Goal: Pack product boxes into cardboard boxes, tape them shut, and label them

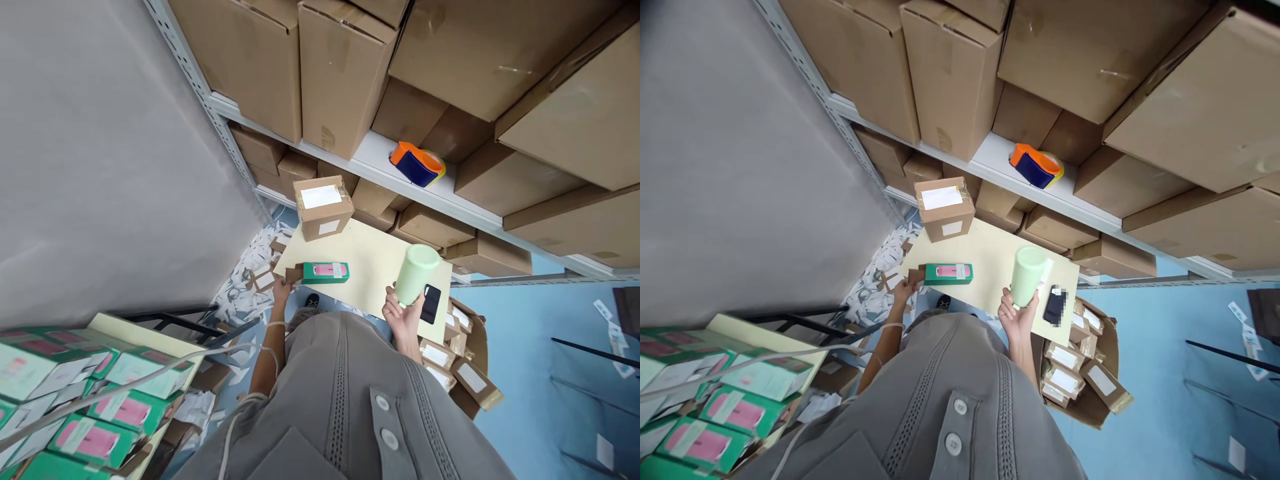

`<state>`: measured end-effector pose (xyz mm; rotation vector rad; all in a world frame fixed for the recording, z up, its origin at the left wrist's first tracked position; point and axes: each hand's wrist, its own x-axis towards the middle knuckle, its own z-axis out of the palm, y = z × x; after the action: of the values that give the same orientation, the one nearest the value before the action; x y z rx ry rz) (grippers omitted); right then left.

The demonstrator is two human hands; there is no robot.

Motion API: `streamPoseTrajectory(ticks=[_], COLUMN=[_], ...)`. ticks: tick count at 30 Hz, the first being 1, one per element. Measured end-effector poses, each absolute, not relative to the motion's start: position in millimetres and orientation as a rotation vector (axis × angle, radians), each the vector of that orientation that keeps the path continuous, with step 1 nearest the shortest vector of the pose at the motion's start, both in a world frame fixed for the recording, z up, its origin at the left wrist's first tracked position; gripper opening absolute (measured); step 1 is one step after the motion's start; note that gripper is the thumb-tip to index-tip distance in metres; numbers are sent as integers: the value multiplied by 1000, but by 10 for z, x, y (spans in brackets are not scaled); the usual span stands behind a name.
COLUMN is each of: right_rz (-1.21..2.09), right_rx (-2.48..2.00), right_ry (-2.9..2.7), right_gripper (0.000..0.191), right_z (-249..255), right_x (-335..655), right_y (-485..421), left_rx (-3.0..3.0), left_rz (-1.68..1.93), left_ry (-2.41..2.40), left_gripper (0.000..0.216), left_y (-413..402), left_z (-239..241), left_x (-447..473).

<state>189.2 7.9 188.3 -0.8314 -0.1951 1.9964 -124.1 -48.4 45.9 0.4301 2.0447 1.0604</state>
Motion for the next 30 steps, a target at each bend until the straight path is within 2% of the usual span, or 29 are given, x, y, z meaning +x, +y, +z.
streamPoseTrajectory(ticks=[9, 13, 17, 21, 30], right_rz=[1481, 1122, 686, 561, 366], right_rx=[-1173, -1380, -1439, -1445, -1489], right_ry=[-732, -1298, -1883, -2215, -2584], right_gripper=[40, 46, 43, 40, 40], right_z=[1990, 2050, 2075, 2080, 2279], right_x=[1565, 1498, 1422, 1289, 1201], right_y=[240, 371, 500, 558, 643], left_rx=[640, 762, 832, 873, 807], left_rz=[1188, 1127, 1132, 1170, 1205], left_ry=[1685, 1707, 1698, 1676, 1695], left_gripper=[33, 28, 19, 13, 16], left_y=[24, 122, 78, 22, -5], left_z=[653, 699, 703, 713, 783], left_x=[-1148, -970, -797, -679, -748])
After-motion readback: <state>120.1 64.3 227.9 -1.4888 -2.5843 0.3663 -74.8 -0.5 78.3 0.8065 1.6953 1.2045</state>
